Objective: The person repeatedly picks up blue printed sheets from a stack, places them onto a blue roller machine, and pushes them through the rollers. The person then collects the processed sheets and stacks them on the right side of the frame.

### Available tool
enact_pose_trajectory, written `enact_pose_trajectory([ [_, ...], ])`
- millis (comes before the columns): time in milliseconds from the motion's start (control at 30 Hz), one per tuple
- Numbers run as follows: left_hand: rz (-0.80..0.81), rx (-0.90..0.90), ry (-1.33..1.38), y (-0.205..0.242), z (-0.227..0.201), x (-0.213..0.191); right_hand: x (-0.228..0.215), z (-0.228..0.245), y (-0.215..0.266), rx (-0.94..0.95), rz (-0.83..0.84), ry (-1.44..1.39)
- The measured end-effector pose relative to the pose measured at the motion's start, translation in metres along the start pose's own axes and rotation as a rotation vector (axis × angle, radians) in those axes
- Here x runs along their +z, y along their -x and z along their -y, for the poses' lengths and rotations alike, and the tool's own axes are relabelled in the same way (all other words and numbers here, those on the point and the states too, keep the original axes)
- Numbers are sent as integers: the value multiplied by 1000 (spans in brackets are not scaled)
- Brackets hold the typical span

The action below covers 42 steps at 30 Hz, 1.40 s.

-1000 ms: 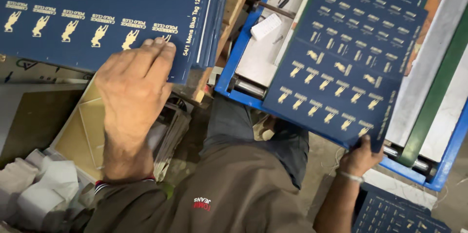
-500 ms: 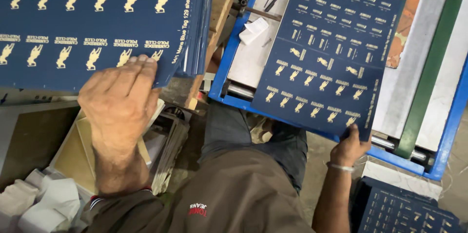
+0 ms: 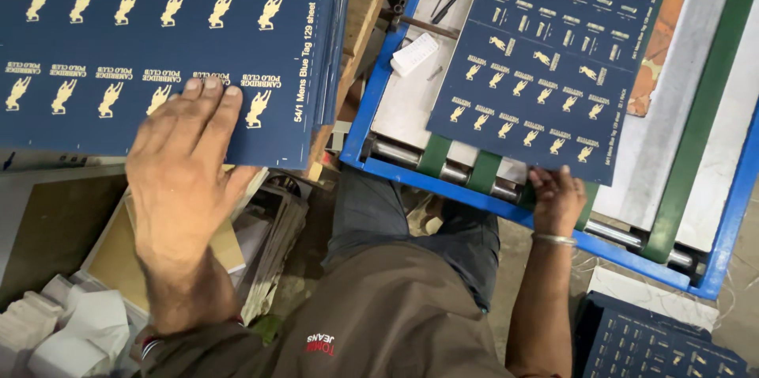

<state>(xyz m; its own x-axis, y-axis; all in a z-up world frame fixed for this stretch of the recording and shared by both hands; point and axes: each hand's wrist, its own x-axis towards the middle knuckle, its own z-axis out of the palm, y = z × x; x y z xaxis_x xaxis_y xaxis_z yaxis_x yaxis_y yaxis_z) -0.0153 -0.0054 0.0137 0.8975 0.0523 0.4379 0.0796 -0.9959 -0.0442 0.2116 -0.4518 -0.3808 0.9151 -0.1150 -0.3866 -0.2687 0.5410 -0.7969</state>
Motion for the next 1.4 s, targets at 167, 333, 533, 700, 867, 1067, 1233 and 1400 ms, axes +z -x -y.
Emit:
enact_pose_trajectory([
  [167,72,99,113,4,36,-5,26,3,41,109,130,142],
  [333,-130,-124,437,2,33,-6,120,46,110,51,474,109],
  [533,99,173,76,-9,-78,33,221,93,217,76,1255,-201],
  [700,127,267,290,-12,-117,17,242,96,227,239,672,-177],
  [867,128,127,83,1,-70,-9,189,88,154,-21,364,-142],
  [1067,35,22,-107,0,-20,5,87,63,63,-303,77,-43],
  [1233,-30,87,-48,-2,-8,9,31,55,23,-351,-182,-30],
  [1400,20,72,40,-9,-8,-3,-22,24,22,-392,-233,75],
])
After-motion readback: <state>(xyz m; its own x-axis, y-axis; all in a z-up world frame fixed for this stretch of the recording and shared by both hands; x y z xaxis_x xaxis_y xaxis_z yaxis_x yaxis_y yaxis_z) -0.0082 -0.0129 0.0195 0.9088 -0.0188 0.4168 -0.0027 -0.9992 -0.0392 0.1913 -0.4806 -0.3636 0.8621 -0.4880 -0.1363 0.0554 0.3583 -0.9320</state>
